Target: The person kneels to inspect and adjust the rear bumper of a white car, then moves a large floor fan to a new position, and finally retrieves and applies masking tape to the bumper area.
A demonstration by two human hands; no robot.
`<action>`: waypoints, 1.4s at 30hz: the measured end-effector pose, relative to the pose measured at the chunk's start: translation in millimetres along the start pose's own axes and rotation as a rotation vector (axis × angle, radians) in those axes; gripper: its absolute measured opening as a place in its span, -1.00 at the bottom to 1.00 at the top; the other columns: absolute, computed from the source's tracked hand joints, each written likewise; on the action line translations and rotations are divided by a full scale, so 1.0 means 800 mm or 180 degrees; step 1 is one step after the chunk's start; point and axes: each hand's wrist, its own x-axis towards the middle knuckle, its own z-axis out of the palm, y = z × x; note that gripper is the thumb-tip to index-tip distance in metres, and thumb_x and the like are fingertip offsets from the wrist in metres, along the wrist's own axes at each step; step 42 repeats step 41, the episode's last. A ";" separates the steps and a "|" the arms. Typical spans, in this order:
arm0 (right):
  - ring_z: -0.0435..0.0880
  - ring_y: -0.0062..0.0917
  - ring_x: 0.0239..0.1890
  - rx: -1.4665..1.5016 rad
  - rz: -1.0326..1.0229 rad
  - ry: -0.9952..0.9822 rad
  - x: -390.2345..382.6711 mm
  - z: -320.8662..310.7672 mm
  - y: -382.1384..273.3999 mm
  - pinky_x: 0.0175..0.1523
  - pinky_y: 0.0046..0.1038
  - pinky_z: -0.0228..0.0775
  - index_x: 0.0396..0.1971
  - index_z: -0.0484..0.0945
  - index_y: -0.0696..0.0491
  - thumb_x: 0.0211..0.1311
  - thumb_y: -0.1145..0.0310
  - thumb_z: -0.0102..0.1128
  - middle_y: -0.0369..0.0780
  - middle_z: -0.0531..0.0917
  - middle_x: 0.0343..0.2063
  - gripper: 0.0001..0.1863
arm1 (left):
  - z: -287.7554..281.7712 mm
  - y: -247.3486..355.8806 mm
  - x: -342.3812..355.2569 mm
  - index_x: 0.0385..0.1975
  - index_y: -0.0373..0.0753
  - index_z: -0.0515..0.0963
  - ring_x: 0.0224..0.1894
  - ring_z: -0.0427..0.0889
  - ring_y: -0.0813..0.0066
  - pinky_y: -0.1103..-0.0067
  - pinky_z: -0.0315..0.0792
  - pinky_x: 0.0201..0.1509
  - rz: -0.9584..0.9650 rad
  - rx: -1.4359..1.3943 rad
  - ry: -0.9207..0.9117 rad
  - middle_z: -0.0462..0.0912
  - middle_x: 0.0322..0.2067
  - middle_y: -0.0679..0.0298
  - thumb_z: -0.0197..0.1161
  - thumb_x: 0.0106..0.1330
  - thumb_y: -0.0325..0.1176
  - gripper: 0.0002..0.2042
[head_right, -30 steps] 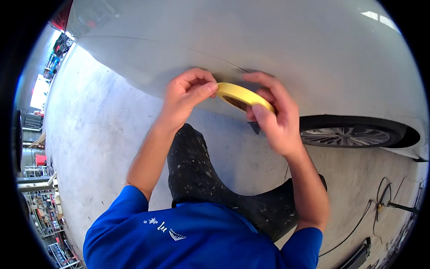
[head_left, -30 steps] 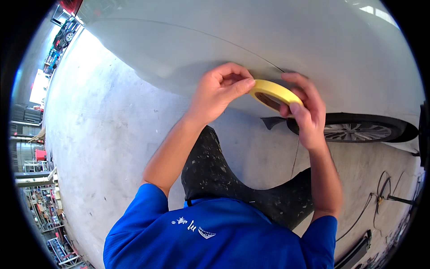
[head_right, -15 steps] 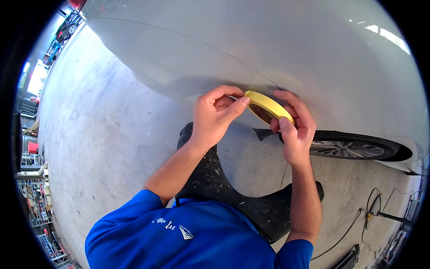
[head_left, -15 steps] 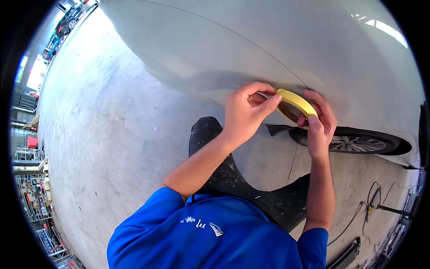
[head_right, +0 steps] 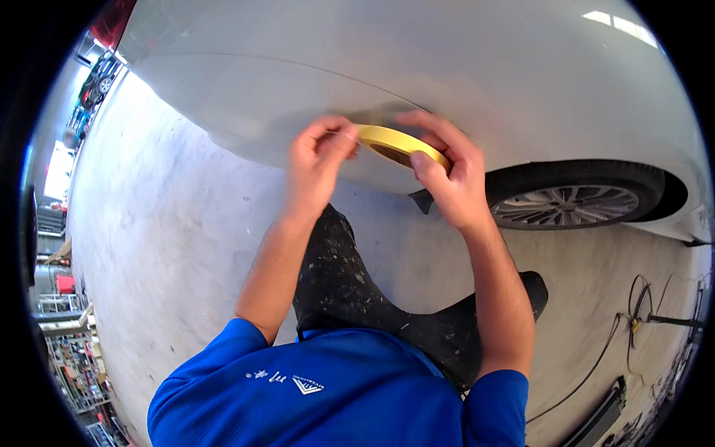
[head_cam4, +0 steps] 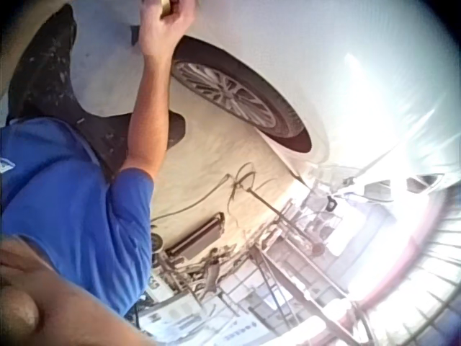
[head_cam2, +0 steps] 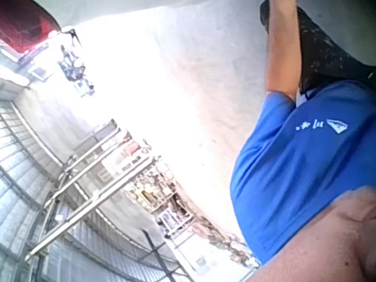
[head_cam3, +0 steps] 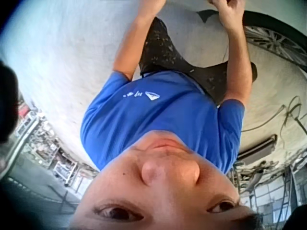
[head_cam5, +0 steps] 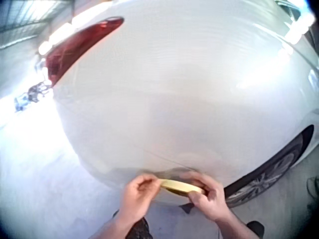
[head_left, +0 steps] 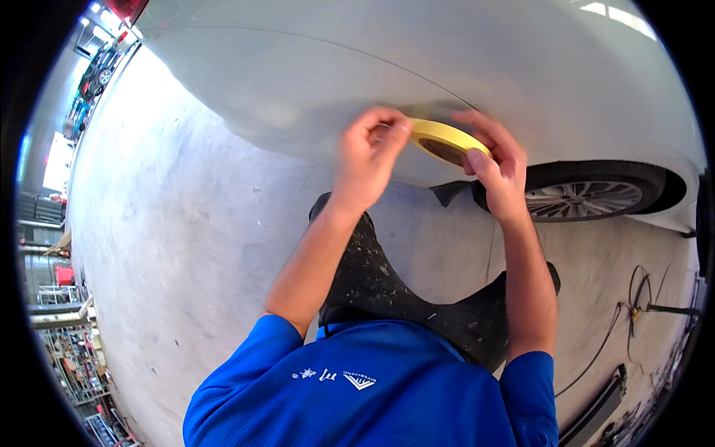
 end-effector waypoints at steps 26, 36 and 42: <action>0.44 -0.77 -0.52 0.0179 0.0094 0.0874 -0.052 -0.084 0.026 -0.39 -0.73 0.25 -0.21 0.50 0.20 0.10 0.43 0.19 -0.36 0.51 -0.51 -0.74 | -0.018 0.038 0.058 -0.54 -0.24 0.53 -0.37 0.39 0.58 0.63 0.29 -0.19 0.2553 0.2443 0.0485 0.45 -0.49 0.40 0.35 0.01 -0.40 -0.88; 0.37 -0.75 -0.42 -0.0405 0.0253 0.0742 -0.073 -0.080 0.030 -0.33 -0.71 0.23 -0.26 0.47 0.19 0.05 0.39 0.23 -0.38 0.45 -0.44 -0.73 | -0.026 0.046 0.058 -0.60 -0.15 0.52 -0.35 0.40 0.46 0.54 0.26 -0.12 0.2717 0.2751 0.0549 0.44 -0.50 0.42 0.39 -0.06 -0.39 -0.86; 0.46 -0.67 -0.35 -0.0685 0.0221 0.0638 -0.073 -0.087 0.040 -0.17 -0.65 0.29 -0.26 0.50 0.17 0.03 0.30 0.26 -0.30 0.54 -0.40 -0.68 | -0.044 0.049 0.055 -0.59 -0.12 0.52 -0.28 0.38 0.42 0.53 0.23 -0.05 0.2363 0.2538 -0.0005 0.48 -0.48 0.44 0.36 0.00 -0.31 -0.87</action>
